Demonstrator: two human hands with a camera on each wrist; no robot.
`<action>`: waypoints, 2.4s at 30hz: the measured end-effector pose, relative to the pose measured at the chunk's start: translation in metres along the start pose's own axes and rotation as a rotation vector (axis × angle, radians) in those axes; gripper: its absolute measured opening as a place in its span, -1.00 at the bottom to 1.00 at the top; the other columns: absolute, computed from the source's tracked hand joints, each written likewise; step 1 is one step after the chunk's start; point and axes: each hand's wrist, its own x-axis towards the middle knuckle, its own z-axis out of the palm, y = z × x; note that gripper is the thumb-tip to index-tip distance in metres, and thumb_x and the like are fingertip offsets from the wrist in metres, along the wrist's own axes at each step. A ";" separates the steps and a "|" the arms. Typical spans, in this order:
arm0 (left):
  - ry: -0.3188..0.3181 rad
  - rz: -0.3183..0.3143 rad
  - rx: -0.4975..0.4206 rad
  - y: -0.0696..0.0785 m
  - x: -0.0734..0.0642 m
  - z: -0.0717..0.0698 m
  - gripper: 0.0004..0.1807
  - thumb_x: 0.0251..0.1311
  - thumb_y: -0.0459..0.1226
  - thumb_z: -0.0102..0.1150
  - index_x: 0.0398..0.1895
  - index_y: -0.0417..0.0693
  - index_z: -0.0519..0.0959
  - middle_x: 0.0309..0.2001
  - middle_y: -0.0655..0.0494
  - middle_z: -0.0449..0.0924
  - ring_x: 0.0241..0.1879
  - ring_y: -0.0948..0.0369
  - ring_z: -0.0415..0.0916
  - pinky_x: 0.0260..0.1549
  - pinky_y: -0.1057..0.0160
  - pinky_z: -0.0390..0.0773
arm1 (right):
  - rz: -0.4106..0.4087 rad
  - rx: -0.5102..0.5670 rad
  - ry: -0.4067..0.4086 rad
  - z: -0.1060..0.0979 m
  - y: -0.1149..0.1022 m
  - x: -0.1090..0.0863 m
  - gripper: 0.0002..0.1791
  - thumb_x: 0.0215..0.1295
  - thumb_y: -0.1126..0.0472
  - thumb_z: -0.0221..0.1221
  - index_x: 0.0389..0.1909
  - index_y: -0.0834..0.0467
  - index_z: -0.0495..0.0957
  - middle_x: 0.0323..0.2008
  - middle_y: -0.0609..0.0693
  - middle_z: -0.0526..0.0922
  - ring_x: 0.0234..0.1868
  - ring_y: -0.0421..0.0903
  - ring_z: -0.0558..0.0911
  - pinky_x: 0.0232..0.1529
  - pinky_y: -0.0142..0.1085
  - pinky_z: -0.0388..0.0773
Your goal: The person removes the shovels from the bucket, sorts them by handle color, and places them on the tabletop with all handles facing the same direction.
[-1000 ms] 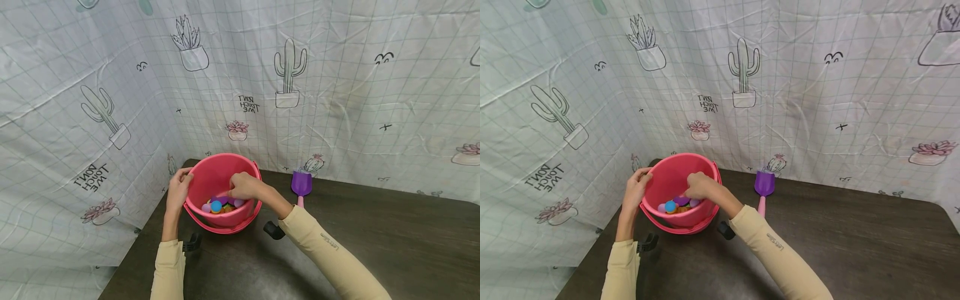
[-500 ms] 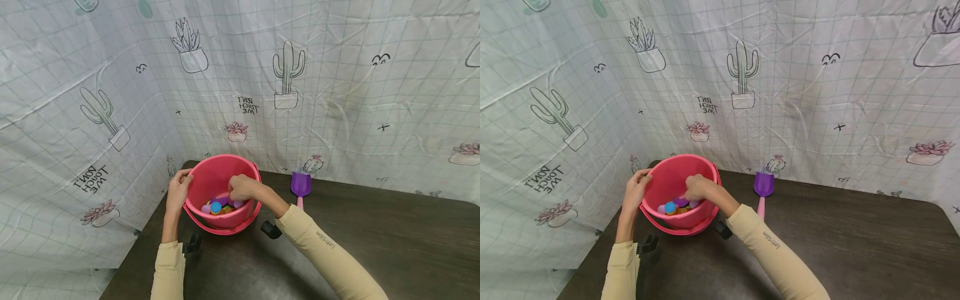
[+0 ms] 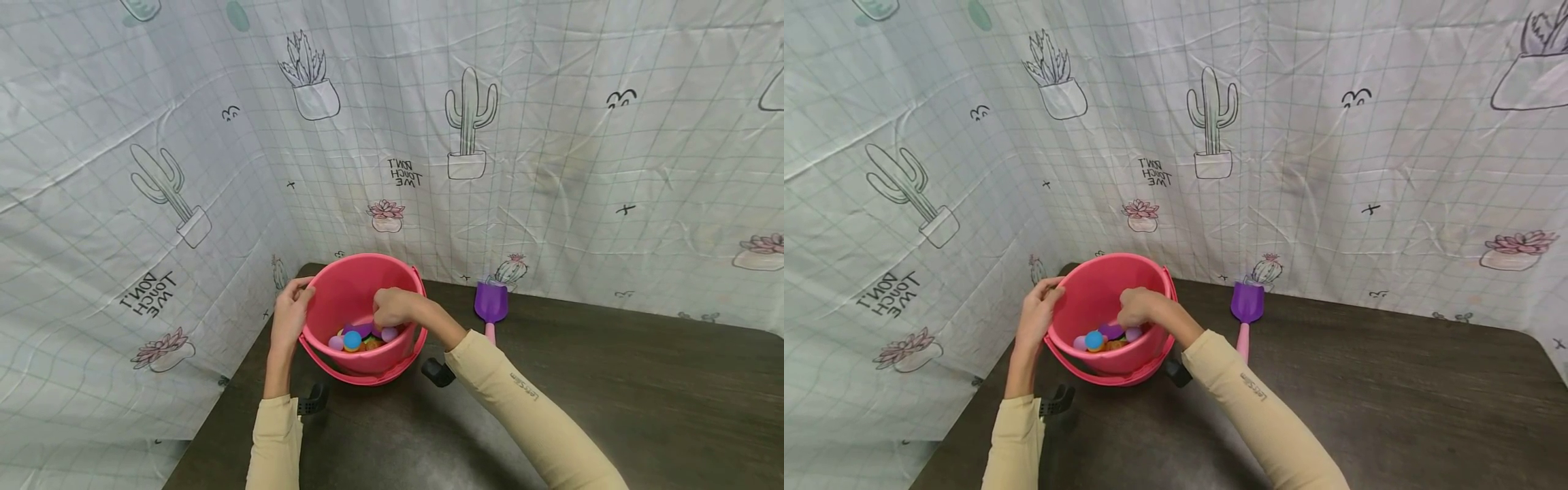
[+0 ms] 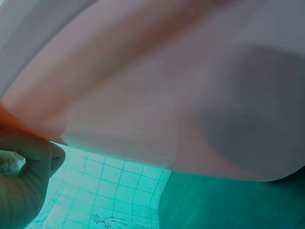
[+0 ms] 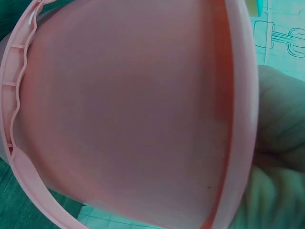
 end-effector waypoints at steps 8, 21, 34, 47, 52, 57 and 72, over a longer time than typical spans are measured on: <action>-0.008 -0.020 0.009 0.023 -0.011 0.001 -0.64 0.40 -0.27 -0.07 0.17 -0.24 0.44 -0.11 -0.31 0.49 -0.13 -0.14 0.50 -0.17 0.03 0.57 | 0.008 -0.005 -0.024 0.002 0.002 0.005 -0.65 0.01 0.38 0.15 -0.81 0.09 0.27 -0.80 -0.10 0.24 -0.76 -0.23 0.22 -0.67 -0.44 0.21; -0.010 -0.013 0.014 0.039 -0.023 0.002 -0.64 0.40 -0.29 -0.08 0.18 -0.28 0.43 -0.10 -0.37 0.47 -0.11 -0.20 0.48 -0.13 -0.04 0.54 | 0.025 0.183 0.097 0.000 0.005 -0.001 -0.62 0.08 0.38 0.09 -0.86 0.10 0.28 -0.82 -0.11 0.23 -0.78 -0.23 0.23 -0.70 -0.43 0.22; -0.005 -0.029 0.006 0.020 -0.010 0.001 -0.63 0.41 -0.26 -0.07 0.19 -0.23 0.43 -0.13 -0.35 0.47 -0.14 -0.17 0.47 -0.18 0.02 0.55 | 0.020 0.332 0.108 -0.019 0.007 -0.013 -0.67 0.14 0.37 0.02 -0.81 0.19 0.37 -0.77 0.03 0.47 -0.67 -0.03 0.62 -0.57 -0.31 0.58; 0.021 0.006 0.018 -0.001 0.001 0.001 -0.66 0.38 -0.20 -0.03 0.13 -0.12 0.49 -0.22 -0.21 0.50 -0.24 -0.01 0.52 -0.34 0.26 0.56 | -0.075 0.393 0.220 -0.036 0.011 -0.030 -0.71 0.03 0.39 0.09 -0.83 0.17 0.43 -0.79 -0.14 0.35 -0.65 -0.26 0.45 -0.54 -0.42 0.44; 0.014 -0.010 0.009 0.000 0.000 0.000 -0.66 0.39 -0.20 -0.04 0.15 -0.11 0.48 -0.22 -0.19 0.50 -0.24 0.00 0.52 -0.34 0.30 0.57 | -0.121 0.515 0.185 -0.043 0.016 -0.037 -0.82 0.13 0.33 0.13 -0.56 0.33 0.62 -0.62 -0.01 0.60 -0.51 -0.12 0.65 -0.38 -0.34 0.56; -0.001 -0.033 0.000 0.005 -0.001 0.000 -0.64 0.39 -0.21 -0.04 0.18 -0.14 0.46 -0.20 -0.24 0.50 -0.21 -0.05 0.51 -0.26 0.19 0.58 | -0.074 0.652 0.138 -0.048 0.022 -0.044 -0.70 0.23 0.32 0.09 -0.12 0.46 0.58 -0.25 0.21 0.66 -0.37 -0.02 0.70 -0.25 -0.23 0.61; 0.007 0.009 -0.012 0.003 0.000 0.000 -0.65 0.38 -0.21 -0.03 0.15 -0.11 0.48 -0.21 -0.22 0.52 -0.24 -0.03 0.52 -0.31 0.21 0.58 | -0.185 1.032 -0.056 -0.045 0.038 -0.049 -0.37 0.11 0.44 0.12 0.27 0.43 0.27 -0.05 0.13 0.55 -0.08 -0.04 0.55 -0.05 -0.22 0.51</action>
